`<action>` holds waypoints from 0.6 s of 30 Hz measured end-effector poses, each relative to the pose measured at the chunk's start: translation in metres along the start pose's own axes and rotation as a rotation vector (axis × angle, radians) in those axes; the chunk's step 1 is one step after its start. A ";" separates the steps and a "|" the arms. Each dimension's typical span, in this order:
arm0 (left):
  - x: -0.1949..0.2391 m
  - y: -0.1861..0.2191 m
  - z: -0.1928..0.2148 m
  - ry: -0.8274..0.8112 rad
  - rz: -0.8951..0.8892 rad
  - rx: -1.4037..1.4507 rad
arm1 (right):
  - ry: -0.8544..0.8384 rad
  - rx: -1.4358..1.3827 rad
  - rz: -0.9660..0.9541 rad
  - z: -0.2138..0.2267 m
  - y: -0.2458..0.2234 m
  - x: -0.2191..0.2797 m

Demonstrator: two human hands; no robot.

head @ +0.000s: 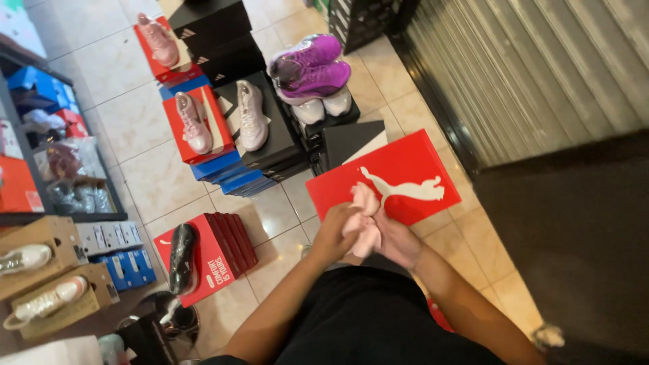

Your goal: Inspecting the contents of shoe boxes in a warehouse

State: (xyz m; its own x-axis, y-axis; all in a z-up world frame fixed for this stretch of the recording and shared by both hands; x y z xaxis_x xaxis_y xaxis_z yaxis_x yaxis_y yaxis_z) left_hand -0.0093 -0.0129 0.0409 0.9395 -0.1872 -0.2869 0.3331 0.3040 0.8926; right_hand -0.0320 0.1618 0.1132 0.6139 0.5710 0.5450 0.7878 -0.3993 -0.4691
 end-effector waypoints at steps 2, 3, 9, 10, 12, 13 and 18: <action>-0.004 -0.013 0.012 0.156 0.132 0.039 | 0.028 0.570 0.080 0.036 -0.037 -0.010; -0.003 -0.020 0.020 0.286 0.254 0.085 | 0.057 1.116 0.193 0.052 -0.058 -0.018; 0.047 -0.055 0.022 1.098 0.709 0.131 | 0.620 1.461 0.129 0.178 -0.160 -0.066; 0.048 -0.049 0.011 1.124 0.714 0.130 | 0.597 1.480 0.127 0.176 -0.161 -0.069; 0.051 -0.039 -0.016 0.864 0.884 0.307 | 0.447 1.236 0.073 0.173 -0.157 -0.073; 0.085 -0.142 -0.033 0.891 0.891 0.310 | 0.427 1.254 0.064 0.175 -0.161 -0.073; 0.168 -0.235 -0.127 0.692 0.445 0.046 | 0.414 1.283 0.002 0.180 -0.164 -0.071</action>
State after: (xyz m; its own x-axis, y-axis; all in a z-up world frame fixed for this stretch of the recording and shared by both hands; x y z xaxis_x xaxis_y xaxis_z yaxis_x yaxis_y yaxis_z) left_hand 0.0799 0.0025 -0.2612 0.8244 0.5646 -0.0394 -0.0714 0.1728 0.9824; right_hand -0.2138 0.3165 0.0263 0.7643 0.2238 0.6048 0.3239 0.6778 -0.6601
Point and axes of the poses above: each hand's wrist, its own x-axis away from the middle knuckle, its own z-axis out of the back of the hand, y = z × x, the point moved 2 cm from there along -x, towards the middle knuckle, and after that the axes turned 1 degree about -z, right-handed, at the moved point
